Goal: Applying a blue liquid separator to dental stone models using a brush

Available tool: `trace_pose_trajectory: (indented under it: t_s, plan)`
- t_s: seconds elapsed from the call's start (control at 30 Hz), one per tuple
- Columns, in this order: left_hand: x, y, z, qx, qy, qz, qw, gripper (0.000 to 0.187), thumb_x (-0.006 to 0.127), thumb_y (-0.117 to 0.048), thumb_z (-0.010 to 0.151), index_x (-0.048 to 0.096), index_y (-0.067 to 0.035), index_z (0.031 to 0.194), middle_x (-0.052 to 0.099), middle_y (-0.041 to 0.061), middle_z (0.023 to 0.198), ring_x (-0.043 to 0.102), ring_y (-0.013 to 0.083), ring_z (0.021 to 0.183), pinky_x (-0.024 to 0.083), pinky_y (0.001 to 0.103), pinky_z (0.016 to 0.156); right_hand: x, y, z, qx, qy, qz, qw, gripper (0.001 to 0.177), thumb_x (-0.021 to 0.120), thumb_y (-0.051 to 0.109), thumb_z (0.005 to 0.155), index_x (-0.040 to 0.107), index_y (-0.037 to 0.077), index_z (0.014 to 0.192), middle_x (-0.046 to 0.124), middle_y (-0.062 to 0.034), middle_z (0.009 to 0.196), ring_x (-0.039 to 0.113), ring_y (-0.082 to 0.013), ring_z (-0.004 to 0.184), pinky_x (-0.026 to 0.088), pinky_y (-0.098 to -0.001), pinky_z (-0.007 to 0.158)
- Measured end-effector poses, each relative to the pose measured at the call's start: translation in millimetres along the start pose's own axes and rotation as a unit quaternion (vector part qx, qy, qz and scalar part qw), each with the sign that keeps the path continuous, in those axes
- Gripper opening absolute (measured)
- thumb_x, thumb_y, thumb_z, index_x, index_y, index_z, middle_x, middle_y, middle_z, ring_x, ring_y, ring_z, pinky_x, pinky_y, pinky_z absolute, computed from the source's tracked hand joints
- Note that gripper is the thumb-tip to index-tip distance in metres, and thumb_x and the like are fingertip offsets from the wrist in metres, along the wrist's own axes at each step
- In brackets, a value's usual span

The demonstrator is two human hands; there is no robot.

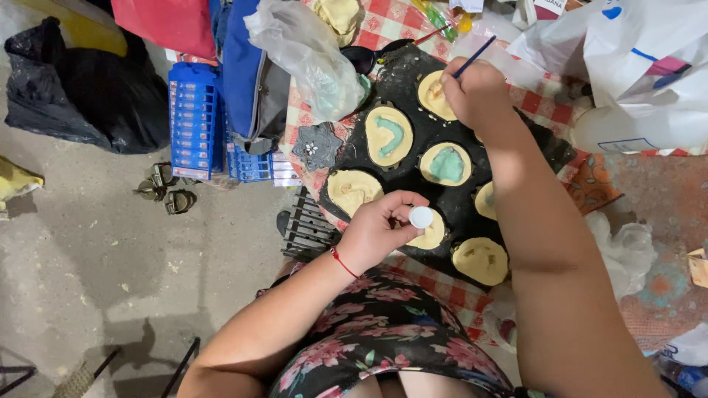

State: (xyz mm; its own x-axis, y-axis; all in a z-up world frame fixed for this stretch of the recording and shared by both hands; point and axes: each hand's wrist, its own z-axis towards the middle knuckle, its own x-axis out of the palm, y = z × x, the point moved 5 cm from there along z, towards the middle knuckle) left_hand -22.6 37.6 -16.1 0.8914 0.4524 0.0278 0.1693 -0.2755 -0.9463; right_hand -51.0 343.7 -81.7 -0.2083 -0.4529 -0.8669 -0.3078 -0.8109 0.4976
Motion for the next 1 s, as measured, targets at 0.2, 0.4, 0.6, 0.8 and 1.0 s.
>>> trace_pose_trajectory:
  t_s: [0.2, 0.4, 0.6, 0.8, 1.0]
  plan:
    - [-0.1, 0.5, -1.2, 0.007, 0.002, -0.006, 1.0, 0.039, 0.082, -0.008, 0.085, 0.071, -0.021, 0.12, 0.073, -0.007, 0.089, 0.065, 0.0048, 0.084, 0.053, 0.022, 0.086, -5.8, 16.7, -10.2, 0.026, 0.015, 0.047, 0.998, 0.017, 0.059, 0.024, 0.105, 0.072, 0.014, 0.1, 0.067, -0.0031, 0.078, 0.063, -0.0264, 0.076, 0.045, -0.0411, 0.067]
    - [-0.5, -0.5, -1.4, 0.013, 0.002, 0.002, 1.0, 0.04, 0.083, -0.007, 0.085, 0.071, -0.022, 0.12, 0.071, -0.007, 0.089, 0.064, 0.0045, 0.084, 0.053, 0.022, 0.085, -2.3, 25.5, -10.1, 0.026, 0.038, 0.086, 0.995, 0.018, 0.059, 0.023, 0.103, 0.073, 0.014, 0.098, 0.064, -0.0011, 0.074, 0.06, -0.0218, 0.075, 0.044, -0.0382, 0.07]
    - [-1.2, -1.5, -1.1, 0.012, 0.001, 0.017, 1.0, 0.04, 0.083, -0.008, 0.085, 0.071, -0.022, 0.12, 0.073, -0.007, 0.09, 0.066, 0.0052, 0.085, 0.053, 0.023, 0.085, -3.7, 24.9, -8.5, 0.102, 0.021, 0.171, 0.98, 0.015, 0.057, 0.023, 0.103, 0.07, 0.016, 0.099, 0.063, 0.004, 0.075, 0.047, -0.0129, 0.06, 0.038, -0.0311, 0.059]
    - [-1.1, -2.9, -0.8, 0.003, 0.006, 0.006, 1.0, 0.04, 0.083, -0.008, 0.085, 0.071, -0.022, 0.121, 0.072, -0.007, 0.089, 0.066, 0.0058, 0.086, 0.054, 0.023, 0.087, -12.6, 34.9, -16.5, 0.014, -0.024, 0.188, 0.982, 0.011, 0.059, 0.007, 0.106, 0.068, 0.004, 0.099, 0.065, -0.0057, 0.08, 0.051, -0.016, 0.065, 0.037, -0.0312, 0.059]
    - [1.1, -2.9, -0.5, 0.007, 0.008, 0.008, 1.0, 0.04, 0.083, -0.007, 0.085, 0.071, -0.022, 0.12, 0.072, -0.006, 0.091, 0.066, 0.0065, 0.089, 0.054, 0.024, 0.09, -18.8, 45.9, -18.2, -0.02, -0.003, 0.239, 0.971, 0.018, 0.052, 0.007, 0.104, 0.069, 0.003, 0.1, 0.073, -0.0103, 0.099, 0.07, -0.0225, 0.095, 0.054, -0.0358, 0.088]
